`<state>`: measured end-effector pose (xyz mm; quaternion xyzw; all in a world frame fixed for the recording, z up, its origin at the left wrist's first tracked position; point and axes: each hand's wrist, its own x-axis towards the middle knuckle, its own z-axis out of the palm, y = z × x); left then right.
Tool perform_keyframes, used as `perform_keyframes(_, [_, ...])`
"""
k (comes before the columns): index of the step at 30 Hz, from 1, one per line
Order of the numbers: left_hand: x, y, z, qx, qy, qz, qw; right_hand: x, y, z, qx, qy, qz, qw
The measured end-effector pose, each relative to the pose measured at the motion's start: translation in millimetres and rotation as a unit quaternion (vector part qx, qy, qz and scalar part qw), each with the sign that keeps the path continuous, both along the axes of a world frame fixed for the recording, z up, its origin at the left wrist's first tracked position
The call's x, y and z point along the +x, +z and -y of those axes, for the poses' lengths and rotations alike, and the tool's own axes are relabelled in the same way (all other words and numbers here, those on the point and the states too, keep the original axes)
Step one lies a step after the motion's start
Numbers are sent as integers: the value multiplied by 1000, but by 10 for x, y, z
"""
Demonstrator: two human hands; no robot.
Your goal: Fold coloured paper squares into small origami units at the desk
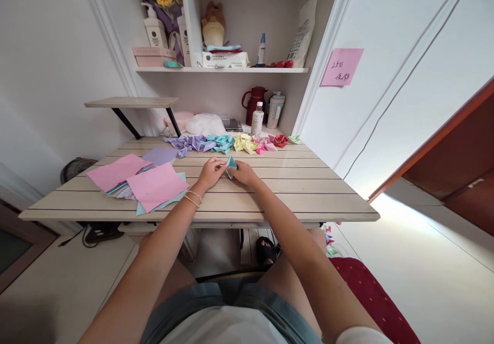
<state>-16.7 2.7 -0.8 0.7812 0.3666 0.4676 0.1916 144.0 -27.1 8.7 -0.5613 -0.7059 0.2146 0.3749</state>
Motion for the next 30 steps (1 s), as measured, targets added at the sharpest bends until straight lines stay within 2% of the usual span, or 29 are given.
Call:
perform_keyframes(9, [-6, -25, -43, 13, -26, -58, 998, 5, 14, -12, -3, 9, 44, 999])
perform_keyframes(30, [7, 20, -19, 2, -33, -62, 998, -8, 50, 13, 13, 20, 100, 995])
